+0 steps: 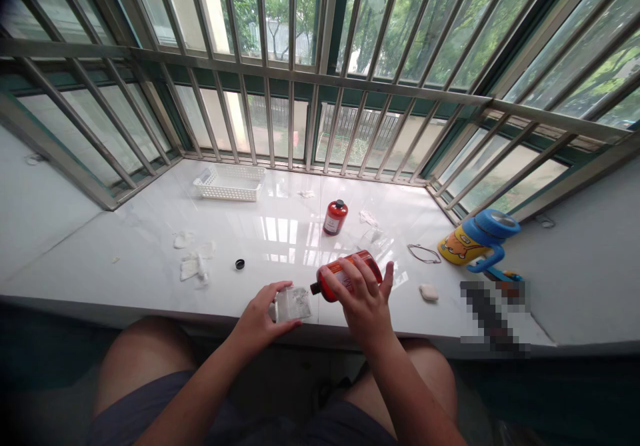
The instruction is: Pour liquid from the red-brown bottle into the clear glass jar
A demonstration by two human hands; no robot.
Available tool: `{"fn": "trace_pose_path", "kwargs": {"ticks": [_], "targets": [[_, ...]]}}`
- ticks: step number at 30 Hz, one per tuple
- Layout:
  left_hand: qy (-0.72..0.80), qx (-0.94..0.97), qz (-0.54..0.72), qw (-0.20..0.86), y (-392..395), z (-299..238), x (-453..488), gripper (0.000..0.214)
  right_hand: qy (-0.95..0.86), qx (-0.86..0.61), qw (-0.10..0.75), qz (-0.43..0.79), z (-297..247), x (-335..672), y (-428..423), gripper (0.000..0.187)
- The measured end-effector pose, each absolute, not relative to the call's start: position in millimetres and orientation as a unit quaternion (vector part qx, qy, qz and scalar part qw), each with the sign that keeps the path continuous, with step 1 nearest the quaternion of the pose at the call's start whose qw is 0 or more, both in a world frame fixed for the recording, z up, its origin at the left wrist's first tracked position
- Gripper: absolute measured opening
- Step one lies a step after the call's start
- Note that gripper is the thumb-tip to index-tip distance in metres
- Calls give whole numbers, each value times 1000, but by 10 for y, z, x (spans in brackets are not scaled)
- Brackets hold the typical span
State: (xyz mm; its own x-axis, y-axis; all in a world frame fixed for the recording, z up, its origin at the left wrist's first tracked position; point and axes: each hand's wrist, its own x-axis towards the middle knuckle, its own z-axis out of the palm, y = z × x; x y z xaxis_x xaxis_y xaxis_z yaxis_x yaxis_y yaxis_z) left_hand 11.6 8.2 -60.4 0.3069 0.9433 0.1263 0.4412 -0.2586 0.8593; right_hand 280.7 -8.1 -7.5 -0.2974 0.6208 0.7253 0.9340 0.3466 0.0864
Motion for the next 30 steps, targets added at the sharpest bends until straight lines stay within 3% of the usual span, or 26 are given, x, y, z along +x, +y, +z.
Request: {"fn": "trace_pose_path", "kwargs": {"ticks": [30], "targets": [[488, 715, 334, 373, 98, -581, 119, 74, -769, -497, 296, -271, 10, 2795, -48, 51]]}}
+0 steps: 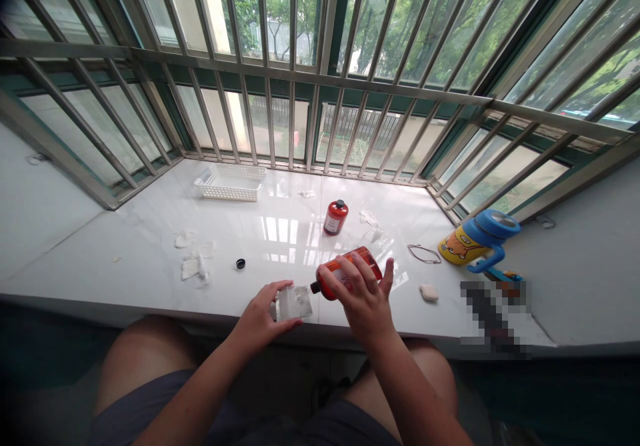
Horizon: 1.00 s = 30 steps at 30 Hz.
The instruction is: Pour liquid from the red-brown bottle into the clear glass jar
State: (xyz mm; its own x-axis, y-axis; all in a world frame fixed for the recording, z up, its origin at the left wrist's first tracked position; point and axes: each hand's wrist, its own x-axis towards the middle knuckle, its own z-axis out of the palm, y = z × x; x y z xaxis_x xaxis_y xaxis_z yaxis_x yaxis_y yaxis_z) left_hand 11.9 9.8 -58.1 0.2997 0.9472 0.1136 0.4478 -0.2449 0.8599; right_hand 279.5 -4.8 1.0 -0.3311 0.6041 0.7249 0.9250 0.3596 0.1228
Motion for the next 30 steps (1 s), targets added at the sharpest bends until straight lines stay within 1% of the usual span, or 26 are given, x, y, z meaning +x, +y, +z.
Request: {"fn": "trace_pose_path", "kwargs": {"ticks": [15, 24, 30], "targets": [[484, 713, 342, 375, 91, -567, 117, 73, -779, -484, 288, -275, 38, 2774, -37, 55], [483, 709, 346, 380, 86, -554, 119, 72, -791, -470, 281, -275, 40, 2778, -25, 65], [481, 711, 339, 385, 89, -576, 111, 73, -795, -464, 281, -271, 36, 2778, -18, 62]]}}
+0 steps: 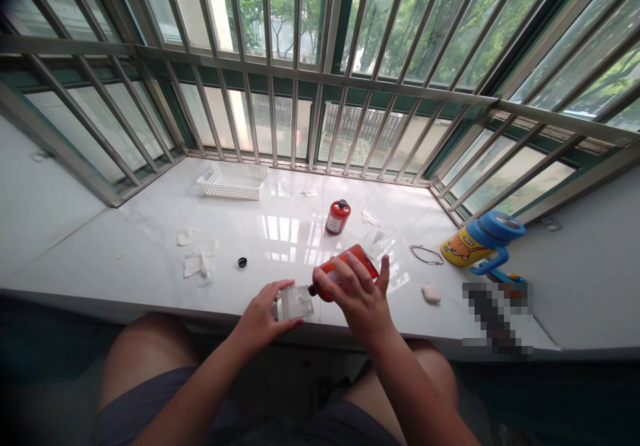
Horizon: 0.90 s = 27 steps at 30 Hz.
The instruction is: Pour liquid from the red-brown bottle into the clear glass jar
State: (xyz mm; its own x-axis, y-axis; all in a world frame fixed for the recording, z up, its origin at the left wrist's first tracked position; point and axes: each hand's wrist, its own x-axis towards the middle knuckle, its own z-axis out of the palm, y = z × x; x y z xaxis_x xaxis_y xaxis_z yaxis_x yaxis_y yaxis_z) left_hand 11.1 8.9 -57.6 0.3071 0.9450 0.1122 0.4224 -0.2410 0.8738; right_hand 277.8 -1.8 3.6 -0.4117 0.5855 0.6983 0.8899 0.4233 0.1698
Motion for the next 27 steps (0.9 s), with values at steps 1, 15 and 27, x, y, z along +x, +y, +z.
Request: {"fn": "trace_pose_path", "kwargs": {"ticks": [1, 15, 27], "targets": [[481, 711, 338, 386, 89, -580, 111, 73, -796, -463, 281, -269, 41, 2773, -17, 61], [480, 707, 344, 389, 84, -569, 112, 73, -805, -456, 275, -261, 59, 2739, -2, 56], [480, 704, 345, 394, 82, -582, 105, 73, -812, -443, 280, -255, 137, 2688, 2, 49]]}}
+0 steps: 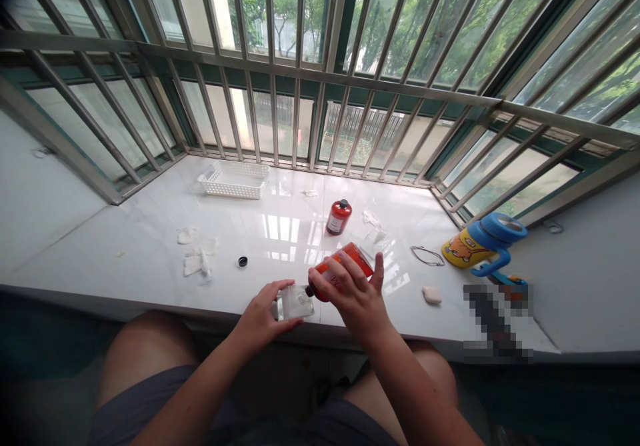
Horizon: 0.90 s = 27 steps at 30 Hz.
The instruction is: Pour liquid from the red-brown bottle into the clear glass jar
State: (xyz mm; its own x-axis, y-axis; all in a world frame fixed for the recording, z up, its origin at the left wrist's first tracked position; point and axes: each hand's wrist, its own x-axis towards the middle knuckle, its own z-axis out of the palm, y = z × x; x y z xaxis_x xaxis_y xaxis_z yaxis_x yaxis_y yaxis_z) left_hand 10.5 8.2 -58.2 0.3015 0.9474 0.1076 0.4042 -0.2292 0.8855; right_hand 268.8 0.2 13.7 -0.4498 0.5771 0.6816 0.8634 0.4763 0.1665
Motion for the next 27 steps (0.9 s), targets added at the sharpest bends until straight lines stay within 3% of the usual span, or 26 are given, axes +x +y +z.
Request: {"fn": "trace_pose_path", "kwargs": {"ticks": [27], "targets": [[477, 707, 341, 396, 88, -586, 98, 73, -844, -396, 251, -261, 120, 2675, 95, 50]]}}
